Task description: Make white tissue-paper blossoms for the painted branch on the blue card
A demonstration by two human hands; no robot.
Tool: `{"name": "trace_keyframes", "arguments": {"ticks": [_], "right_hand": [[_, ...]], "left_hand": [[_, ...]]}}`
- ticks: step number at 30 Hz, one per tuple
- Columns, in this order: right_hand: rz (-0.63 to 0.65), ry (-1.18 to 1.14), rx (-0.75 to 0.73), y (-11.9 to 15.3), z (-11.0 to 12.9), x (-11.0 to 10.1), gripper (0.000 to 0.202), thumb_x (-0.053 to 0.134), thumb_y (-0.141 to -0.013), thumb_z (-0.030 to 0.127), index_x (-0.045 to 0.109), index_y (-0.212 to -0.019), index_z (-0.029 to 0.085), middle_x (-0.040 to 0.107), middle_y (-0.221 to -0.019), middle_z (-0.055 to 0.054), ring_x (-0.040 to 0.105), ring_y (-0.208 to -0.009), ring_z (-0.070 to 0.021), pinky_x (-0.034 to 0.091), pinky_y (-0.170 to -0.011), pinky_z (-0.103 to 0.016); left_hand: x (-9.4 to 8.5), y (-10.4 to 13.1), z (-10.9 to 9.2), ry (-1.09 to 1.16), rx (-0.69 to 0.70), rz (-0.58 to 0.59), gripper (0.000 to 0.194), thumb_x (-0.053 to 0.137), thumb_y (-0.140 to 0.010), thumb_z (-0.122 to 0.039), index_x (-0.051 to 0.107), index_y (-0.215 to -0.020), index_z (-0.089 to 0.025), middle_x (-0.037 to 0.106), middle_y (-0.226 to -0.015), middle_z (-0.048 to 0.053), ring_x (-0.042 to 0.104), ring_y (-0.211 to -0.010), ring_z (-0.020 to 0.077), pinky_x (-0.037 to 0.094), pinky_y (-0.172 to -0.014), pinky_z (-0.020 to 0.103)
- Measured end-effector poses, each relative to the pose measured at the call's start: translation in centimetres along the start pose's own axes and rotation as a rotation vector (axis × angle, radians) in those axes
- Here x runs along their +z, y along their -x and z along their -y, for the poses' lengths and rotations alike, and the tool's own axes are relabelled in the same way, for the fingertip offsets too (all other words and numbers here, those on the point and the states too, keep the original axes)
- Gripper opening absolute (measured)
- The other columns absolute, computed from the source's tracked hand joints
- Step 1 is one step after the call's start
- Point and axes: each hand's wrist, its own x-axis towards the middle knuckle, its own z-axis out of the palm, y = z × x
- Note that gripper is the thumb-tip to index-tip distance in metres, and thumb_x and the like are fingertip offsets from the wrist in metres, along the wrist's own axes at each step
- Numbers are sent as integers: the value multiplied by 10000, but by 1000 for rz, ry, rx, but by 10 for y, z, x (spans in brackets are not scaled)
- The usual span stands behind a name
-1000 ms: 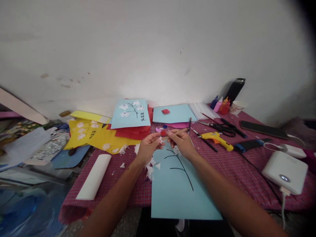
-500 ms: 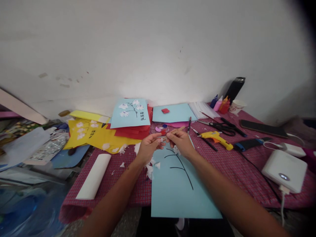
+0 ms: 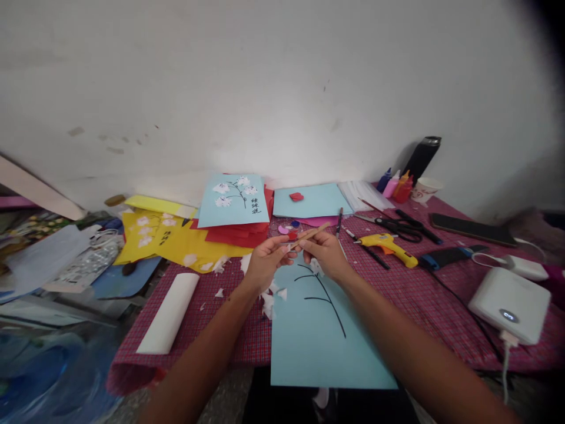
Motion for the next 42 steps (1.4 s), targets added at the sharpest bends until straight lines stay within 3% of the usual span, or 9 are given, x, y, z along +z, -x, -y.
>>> {"name": "trace_keyframes", "arguments": {"ticks": [8, 14, 21, 31, 36, 42], "right_hand": [[-31, 68, -16, 0, 0, 0, 192, 664, -798, 343, 607, -849, 167, 645, -668, 8, 514, -425, -90, 383, -409, -223], [-86, 158, 26, 1, 1, 3, 253, 658, -795, 405, 615, -766, 157, 617, -621, 6, 494, -419, -86, 358, -393, -217], [-124, 119, -26, 4, 3, 9, 215, 638, -811, 389, 597, -839, 180, 601, -638, 22, 483, -426, -86, 373, -401, -216], [-120, 106, -9, 4, 5, 11, 184, 621, -821, 363, 581, -826, 184, 598, -642, 22, 474, -430, -89, 352, -398, -217], [-41, 126, -32, 8, 7, 11, 177, 615, -831, 360, 581, -816, 187, 600, -663, 16, 484, -463, -94, 371, -434, -228], [71, 178, 51, 12, 3, 14, 275, 678, -778, 384, 613, -959, 187, 620, -678, 11, 514, -500, -110, 382, -436, -227]], "left_hand": [[2, 2, -1, 13, -13, 12, 381, 687, -791, -329, 602, -1107, -135, 718, -941, 119, 689, -811, 183, 528, -690, 289], [4, 4, -4, -82, -18, -23, 412, 653, -805, -385, 581, -1128, -139, 713, -908, 117, 683, -688, 170, 538, -605, 289], [5, 6, -7, -237, 89, -38, 379, 629, -814, -393, 600, -1104, -149, 695, -848, 68, 680, -685, 173, 555, -610, 301], [9, 6, -9, -172, 43, -50, 364, 650, -798, -385, 589, -1059, -139, 690, -831, 60, 678, -669, 167, 542, -602, 293], [9, 8, -9, -168, 82, -22, 366, 629, -813, -379, 578, -1092, -147, 673, -744, 35, 649, -597, 148, 527, -563, 280], [8, 8, -10, -187, 85, -20, 370, 629, -810, -382, 576, -1098, -157, 644, -641, 7, 626, -548, 138, 512, -538, 262]]}}
